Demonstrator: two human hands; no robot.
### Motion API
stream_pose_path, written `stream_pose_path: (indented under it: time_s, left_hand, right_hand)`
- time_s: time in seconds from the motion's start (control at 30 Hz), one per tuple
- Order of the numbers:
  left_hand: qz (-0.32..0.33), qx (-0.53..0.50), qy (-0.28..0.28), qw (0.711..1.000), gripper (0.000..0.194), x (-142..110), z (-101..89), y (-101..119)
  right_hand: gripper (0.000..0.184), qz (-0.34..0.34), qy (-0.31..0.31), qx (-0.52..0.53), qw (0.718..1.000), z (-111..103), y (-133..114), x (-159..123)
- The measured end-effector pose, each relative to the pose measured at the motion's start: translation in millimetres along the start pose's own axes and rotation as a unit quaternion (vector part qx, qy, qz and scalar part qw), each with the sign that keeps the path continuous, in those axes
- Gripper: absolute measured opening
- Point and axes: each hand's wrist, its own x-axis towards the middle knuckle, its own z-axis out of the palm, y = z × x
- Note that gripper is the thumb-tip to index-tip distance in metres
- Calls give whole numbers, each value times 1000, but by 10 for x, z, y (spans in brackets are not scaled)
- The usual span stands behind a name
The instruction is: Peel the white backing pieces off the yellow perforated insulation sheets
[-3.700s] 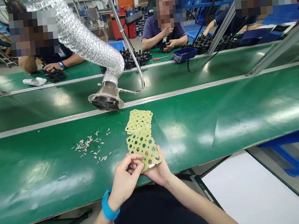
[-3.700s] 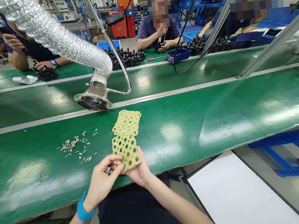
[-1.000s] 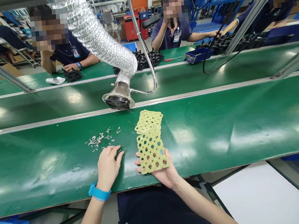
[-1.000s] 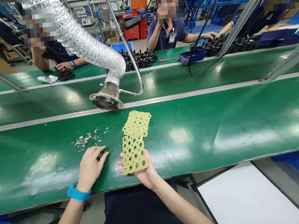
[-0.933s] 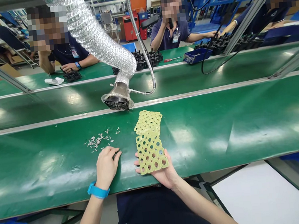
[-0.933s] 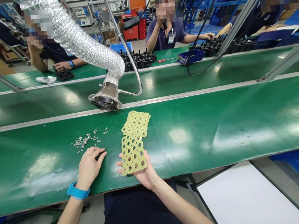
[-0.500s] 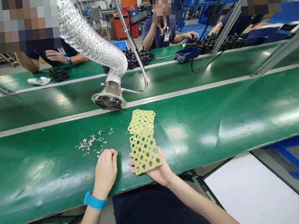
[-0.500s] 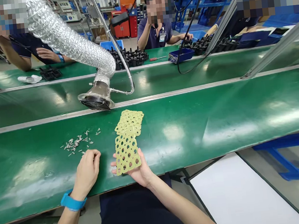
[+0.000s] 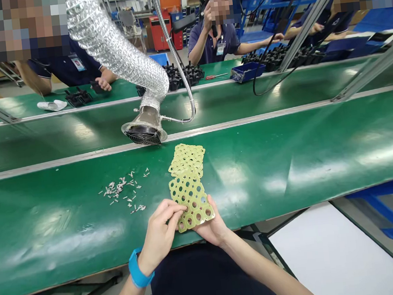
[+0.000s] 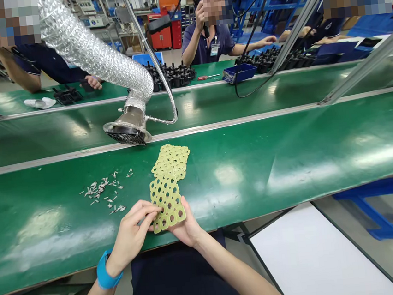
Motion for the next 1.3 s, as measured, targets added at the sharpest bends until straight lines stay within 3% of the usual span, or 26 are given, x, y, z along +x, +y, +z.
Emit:
stream_pose_path:
  time_s: [0.1,0.37,0.83,1.03,1.3]
  left_hand:
    - [23,22,-3,999,23,7,26,10]
    - [58,66,57,994,18,12,93,69]
    - [130,180,72,972,24,-24,115,-23]
    - [128,170,74,974,23,-28,114,11]
    - [79,109,97,986,20,-4,43,81]
  right_hand:
    - [63,3,5,7,1000,-16,6,-4]
    - [61,6,11,1,1000,-11,-2,-6]
    - [58,5,14,-1,1000,-15,9,-6]
    - [61,7,16,4,1000,-9,5,-6]
    - [62,5,11,-4,1000,-10,4,-10]
